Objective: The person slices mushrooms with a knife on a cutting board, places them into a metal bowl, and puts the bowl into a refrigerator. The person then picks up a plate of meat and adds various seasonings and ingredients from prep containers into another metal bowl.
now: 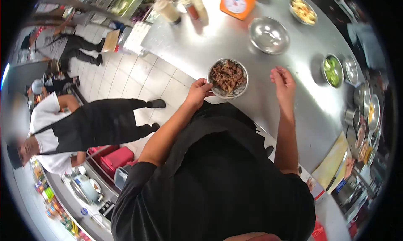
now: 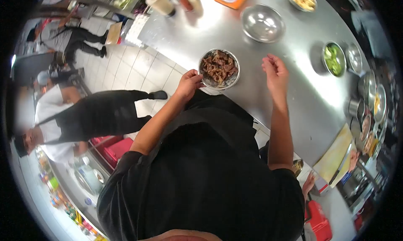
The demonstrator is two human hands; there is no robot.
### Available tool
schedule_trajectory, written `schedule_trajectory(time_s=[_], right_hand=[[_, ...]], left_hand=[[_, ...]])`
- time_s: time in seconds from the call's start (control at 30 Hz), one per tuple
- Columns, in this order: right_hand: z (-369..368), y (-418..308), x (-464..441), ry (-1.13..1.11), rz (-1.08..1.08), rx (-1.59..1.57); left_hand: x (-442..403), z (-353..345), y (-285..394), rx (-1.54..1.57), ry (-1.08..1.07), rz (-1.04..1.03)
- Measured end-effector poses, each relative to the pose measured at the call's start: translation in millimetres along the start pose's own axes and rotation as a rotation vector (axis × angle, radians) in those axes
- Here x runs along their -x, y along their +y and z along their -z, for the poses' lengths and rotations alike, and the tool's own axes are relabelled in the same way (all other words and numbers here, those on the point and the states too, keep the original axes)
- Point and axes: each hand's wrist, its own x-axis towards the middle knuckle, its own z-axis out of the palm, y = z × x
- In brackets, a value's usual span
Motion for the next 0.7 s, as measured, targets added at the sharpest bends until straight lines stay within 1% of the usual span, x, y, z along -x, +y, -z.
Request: schedule_trajectory(time_s=[0.1, 0.2, 0.23, 0.3, 0.43, 0.47, 0.53, 0.57, 0.6, 0.67, 0.7], right_hand=[[-33, -24, -16, -0.063, 0.049, 0.012], [-103, -38, -45, -0.118, 0.074, 0.051], [-117, -38, -46, -0.166, 0.089, 0.060], [-171, -46, -53, -0.224, 0.080, 0.084], [-281, -64, -61, -0.347, 0.109, 0.104], [-307, -77, -62, -0.409, 0.167, 0.139], [-358, -107, -76, -0.510, 0.297, 0.210], [-386, -123, -85, -0.553, 0.360, 0.179], [-413, -141, -93, -0.563, 0.442, 0.215], [-464, -176, -110, -0.578, 0.593, 0.291], [-485, -191, -109, -0.578, 0.683, 0.315]], left_hand=[[2, 21, 21, 0.037, 0.055, -0.058], [-19, 66, 61, 0.066, 0.122, -0.100], [-20, 79, 60, 0.082, 0.139, -0.129], [-29, 119, 81, 0.112, 0.168, -0.181], [-31, 206, 124, 0.050, 0.361, -0.254], [-27, 233, 131, -0.011, 0.385, -0.247], [-19, 268, 155, 0.072, 0.425, -0.260], [-21, 295, 159, 0.071, 0.425, -0.285], [-16, 312, 171, 0.068, 0.454, -0.271], [-11, 347, 183, 0.101, 0.493, -0.312], [5, 361, 185, 0.122, 0.519, -0.299]])
